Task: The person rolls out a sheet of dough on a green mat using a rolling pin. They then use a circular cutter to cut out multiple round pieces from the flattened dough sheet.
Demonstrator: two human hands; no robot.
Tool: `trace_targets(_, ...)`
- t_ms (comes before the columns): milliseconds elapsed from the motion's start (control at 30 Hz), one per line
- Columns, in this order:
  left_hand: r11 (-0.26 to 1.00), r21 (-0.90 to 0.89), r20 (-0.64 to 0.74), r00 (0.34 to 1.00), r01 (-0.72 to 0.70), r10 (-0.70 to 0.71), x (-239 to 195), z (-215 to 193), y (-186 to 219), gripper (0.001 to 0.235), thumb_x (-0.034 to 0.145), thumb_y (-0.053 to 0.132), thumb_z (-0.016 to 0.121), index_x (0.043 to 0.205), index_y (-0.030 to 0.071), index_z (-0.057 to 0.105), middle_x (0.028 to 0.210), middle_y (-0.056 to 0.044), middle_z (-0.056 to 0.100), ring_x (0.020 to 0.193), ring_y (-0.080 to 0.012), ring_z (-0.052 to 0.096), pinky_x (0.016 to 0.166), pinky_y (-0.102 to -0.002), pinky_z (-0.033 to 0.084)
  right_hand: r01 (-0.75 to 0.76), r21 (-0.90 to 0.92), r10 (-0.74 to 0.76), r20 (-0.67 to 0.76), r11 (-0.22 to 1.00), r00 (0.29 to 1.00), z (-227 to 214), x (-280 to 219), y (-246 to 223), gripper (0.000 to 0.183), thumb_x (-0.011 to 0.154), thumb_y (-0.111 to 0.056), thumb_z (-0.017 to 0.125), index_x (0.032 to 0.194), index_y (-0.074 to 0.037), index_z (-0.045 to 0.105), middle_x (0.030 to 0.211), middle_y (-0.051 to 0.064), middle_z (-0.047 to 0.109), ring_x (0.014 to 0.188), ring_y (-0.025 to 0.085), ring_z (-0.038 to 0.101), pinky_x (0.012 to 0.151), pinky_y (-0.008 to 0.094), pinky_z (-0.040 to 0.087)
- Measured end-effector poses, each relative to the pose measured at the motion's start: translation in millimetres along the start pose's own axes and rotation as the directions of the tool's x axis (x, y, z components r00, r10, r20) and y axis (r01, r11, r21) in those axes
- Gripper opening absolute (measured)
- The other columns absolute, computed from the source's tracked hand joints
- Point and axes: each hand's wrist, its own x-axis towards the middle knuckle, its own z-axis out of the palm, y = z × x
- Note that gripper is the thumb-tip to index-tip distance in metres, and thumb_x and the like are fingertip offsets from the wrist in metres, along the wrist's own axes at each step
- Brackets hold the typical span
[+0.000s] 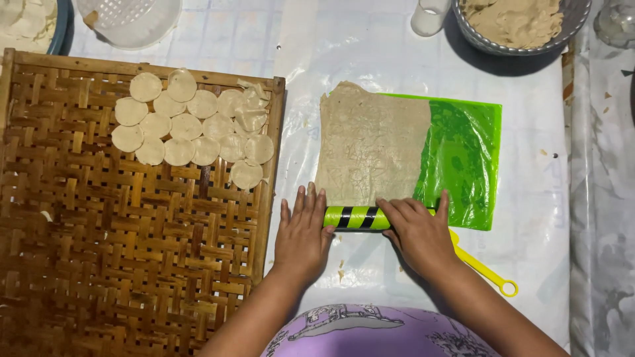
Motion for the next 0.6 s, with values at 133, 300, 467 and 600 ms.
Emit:
trace_targets(133,0.998,-0.059,-0.072,0.997,-0.030,0.026,27.0,-35.9,-1.6,0.069,0.107,0.049,0.019,0.162,0.007,0.023,0.168,-0.022,0.021,0.156,-0.0382,0.014,0.123,-0.060,0.002,0.014,0.076,-0.016,0.031,0.997,0.999,-30.2,14.3,11.0,0.059,0.087,-0.041,0.068,0.144,-0.037,0.051,0.125,-0.007,0.068,0.124,0.022,0.058,0.114,0.079,0.012)
trace_targets(300,0.997,-0.013,-0.321,0.945,-0.070,0.063,107.3,-56.9,-8.8,0.062,0.108,0.045,0.029,0.157,0.008,0.036,0.165,-0.022,0.031,0.156,-0.0392,0.020,0.124,-0.063,0.005,-0.075,0.083,0.082,-0.091,0.994,0.992,-16.6,56.2,52.2,0.069,0.085,-0.044,0.071,0.150,-0.035,0.048,0.131,-0.008,0.060,0.127,0.024,0.051,0.114,0.077,0.013)
trace_targets(467,0.999,0.027,-0.249,0.968,0.021,-0.014,178.0,-50.8,-0.2,0.070,0.108,0.054,0.022,0.158,0.008,0.035,0.169,-0.020,0.021,0.159,-0.0343,0.011,0.126,-0.058,-0.002,-0.127,0.150,0.132,-0.024,0.980,0.991,-17.7,91.2,57.4,0.056,0.094,-0.044,0.064,0.148,-0.034,0.052,0.143,-0.002,0.057,0.137,0.029,0.047,0.110,0.085,0.010)
trace_targets(600,0.991,0.084,-0.164,0.983,0.101,-0.086,207.9,-39.8,4.0,0.070,0.109,0.052,0.020,0.163,0.007,0.021,0.172,-0.019,0.007,0.160,-0.0324,0.000,0.127,-0.057,-0.008,-0.240,0.215,0.255,-0.049,0.947,0.966,-30.9,126.2,66.7,0.053,0.114,-0.051,0.028,0.155,-0.022,0.049,0.167,0.017,0.034,0.155,0.039,0.026,0.110,0.084,0.000)
